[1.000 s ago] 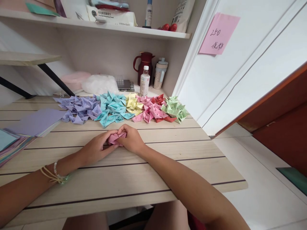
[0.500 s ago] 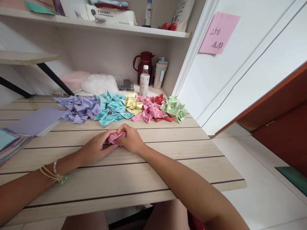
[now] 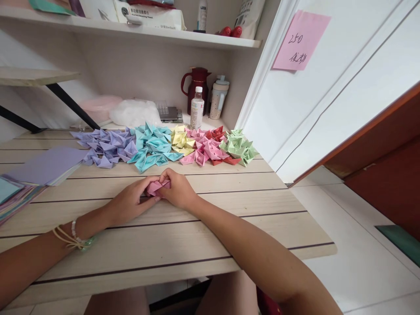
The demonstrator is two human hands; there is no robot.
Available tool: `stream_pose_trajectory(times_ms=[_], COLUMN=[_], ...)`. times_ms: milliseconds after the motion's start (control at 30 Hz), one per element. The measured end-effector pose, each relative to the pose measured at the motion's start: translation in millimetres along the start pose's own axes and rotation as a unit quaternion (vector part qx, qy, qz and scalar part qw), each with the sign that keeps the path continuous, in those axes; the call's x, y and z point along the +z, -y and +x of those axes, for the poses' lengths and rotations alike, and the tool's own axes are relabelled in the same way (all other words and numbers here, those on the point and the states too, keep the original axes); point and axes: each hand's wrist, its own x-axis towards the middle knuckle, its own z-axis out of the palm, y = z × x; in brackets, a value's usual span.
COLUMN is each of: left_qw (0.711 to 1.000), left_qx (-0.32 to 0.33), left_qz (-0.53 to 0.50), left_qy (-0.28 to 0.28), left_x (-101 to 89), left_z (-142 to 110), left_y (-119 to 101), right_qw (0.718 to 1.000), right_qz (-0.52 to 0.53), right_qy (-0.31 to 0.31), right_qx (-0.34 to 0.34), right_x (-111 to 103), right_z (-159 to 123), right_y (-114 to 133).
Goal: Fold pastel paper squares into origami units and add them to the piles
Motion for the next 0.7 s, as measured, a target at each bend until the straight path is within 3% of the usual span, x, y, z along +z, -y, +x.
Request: stream_pose_trajectory(times_ms=[700], left_qw=[1.000], left_qx=[-0.009], left_qz=[0.021], left_qy=[0.010], left_x=[1.2], left_z=[1.0], left_y=[2.2], right_qw=[0.997], right_qz=[-0.068], right_qy=[0.005], right_qx=[-0.021], right_x=[-0.8], right_z=[-0.7], right_y=[1.5])
